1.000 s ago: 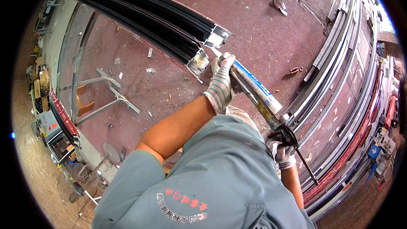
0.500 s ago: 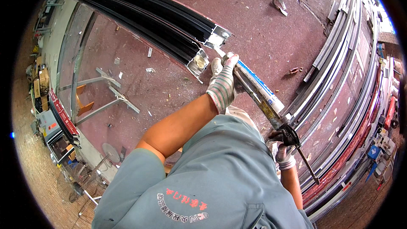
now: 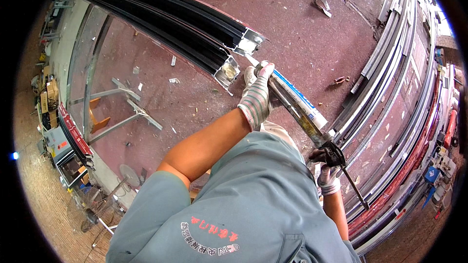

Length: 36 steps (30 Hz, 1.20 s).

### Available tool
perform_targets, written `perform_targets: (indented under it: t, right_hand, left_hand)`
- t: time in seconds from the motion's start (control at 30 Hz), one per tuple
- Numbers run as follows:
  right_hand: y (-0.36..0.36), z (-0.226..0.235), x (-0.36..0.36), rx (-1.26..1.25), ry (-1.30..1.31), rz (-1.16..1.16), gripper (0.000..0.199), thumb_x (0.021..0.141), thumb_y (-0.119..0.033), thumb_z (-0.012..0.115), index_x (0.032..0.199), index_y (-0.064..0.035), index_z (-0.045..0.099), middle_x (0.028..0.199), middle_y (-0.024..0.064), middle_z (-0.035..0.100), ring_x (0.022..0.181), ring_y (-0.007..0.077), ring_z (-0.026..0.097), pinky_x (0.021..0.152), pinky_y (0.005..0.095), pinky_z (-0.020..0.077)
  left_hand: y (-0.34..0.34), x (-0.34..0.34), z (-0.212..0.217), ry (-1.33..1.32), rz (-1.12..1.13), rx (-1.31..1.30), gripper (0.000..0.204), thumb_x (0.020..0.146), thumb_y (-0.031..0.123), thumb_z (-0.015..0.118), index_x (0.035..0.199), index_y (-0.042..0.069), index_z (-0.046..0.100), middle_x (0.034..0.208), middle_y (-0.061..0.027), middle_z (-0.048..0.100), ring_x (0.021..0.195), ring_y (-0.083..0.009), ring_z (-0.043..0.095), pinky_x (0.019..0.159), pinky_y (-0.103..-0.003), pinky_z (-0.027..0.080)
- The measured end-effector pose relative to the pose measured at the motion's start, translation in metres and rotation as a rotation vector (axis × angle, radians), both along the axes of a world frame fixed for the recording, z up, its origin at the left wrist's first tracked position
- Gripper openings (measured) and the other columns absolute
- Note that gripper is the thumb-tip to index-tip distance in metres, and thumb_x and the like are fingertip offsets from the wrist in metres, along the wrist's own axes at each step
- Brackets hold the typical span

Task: The person uses a caulking gun to apply sealant along the edges of long metal profiles. They move between profiles and apply sealant to multiple sections, then set the tool down.

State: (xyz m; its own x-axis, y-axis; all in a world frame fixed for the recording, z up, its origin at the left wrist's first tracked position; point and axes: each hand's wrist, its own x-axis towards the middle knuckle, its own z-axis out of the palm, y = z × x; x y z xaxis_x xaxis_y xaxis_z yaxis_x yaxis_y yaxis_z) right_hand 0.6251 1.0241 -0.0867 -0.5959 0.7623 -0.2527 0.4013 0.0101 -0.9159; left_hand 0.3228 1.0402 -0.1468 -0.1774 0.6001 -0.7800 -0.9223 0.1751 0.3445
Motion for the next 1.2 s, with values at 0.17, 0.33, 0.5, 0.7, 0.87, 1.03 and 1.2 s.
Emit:
perform_targets:
  t: [0.17,0.33,0.5,0.7,0.87,1.03,1.2]
  right_hand:
    - [-0.009,-0.013,0.01,-0.039,0.033,-0.055,0.082,0.086,-0.076,0.043,0.098,0.002,0.065,0.088,0.0111,0.066,0.08,0.0241,0.064,0.074,0.0357,0.0505]
    - [-0.009,-0.021,0.019,-0.035,0.071,-0.025,0.077,0.088,-0.074,0.043,0.094,-0.0012,0.065,0.09,0.0112,0.064,0.085,0.0232,0.062,0.079,0.0372,0.049]
    - [-0.01,-0.016,0.015,-0.089,0.078,-0.081,0.076,0.089,-0.074,0.04,0.093,-0.0027,0.065,0.093,0.0103,0.064,0.087,0.0234,0.061,0.08,0.0383,0.0481]
    - [-0.008,-0.021,0.018,-0.071,0.108,-0.058,0.075,0.089,-0.074,0.041,0.092,-0.0025,0.064,0.094,0.0107,0.064,0.087,0.023,0.061,0.08,0.0384,0.0482]
    - [-0.007,-0.014,0.003,-0.032,0.068,-0.07,0.08,0.086,-0.078,0.04,0.091,-0.0017,0.066,0.087,0.0099,0.065,0.079,0.023,0.062,0.073,0.0362,0.0498]
    - [-0.001,-0.013,-0.006,0.06,0.029,-0.023,0.087,0.084,-0.082,0.036,0.087,-0.0005,0.067,0.078,0.0094,0.066,0.072,0.0241,0.065,0.067,0.0355,0.0509]
    - [0.006,0.0,-0.019,0.06,0.027,-0.03,0.087,0.084,-0.082,0.035,0.085,-0.001,0.067,0.078,0.0094,0.066,0.074,0.0236,0.065,0.069,0.0352,0.0511]
  left_hand:
    - [0.005,0.004,-0.006,-0.001,-0.005,-0.017,0.052,0.089,0.051,0.063,0.128,0.025,0.041,0.099,-0.0085,0.059,0.083,-0.023,0.066,0.07,-0.041,0.062]
    - [0.007,0.008,-0.014,-0.075,0.028,-0.05,0.049,0.087,0.052,0.067,0.122,0.024,0.046,0.097,-0.0058,0.058,0.082,-0.0209,0.063,0.073,-0.042,0.06]
    - [0.012,0.007,-0.019,-0.144,0.021,-0.065,0.047,0.085,0.053,0.068,0.115,0.021,0.05,0.094,-0.0053,0.058,0.081,-0.0205,0.062,0.074,-0.042,0.059]
    - [0.011,0.003,-0.009,-0.107,0.041,-0.044,0.045,0.086,0.051,0.068,0.114,0.02,0.049,0.094,-0.0063,0.058,0.079,-0.0207,0.063,0.071,-0.041,0.06]
    - [0.009,-0.008,0.016,0.024,0.045,-0.01,0.047,0.088,0.05,0.065,0.118,0.02,0.046,0.095,-0.0072,0.058,0.081,-0.0208,0.065,0.07,-0.039,0.062]
    - [0.004,-0.019,0.043,0.008,0.093,0.059,0.045,0.09,0.049,0.063,0.12,0.02,0.046,0.1,-0.0069,0.057,0.085,-0.0195,0.064,0.073,-0.037,0.061]
    - [0.007,-0.022,0.044,-0.024,0.108,0.032,0.041,0.092,0.048,0.062,0.117,0.019,0.048,0.093,-0.0064,0.058,0.081,-0.0198,0.064,0.074,-0.037,0.06]
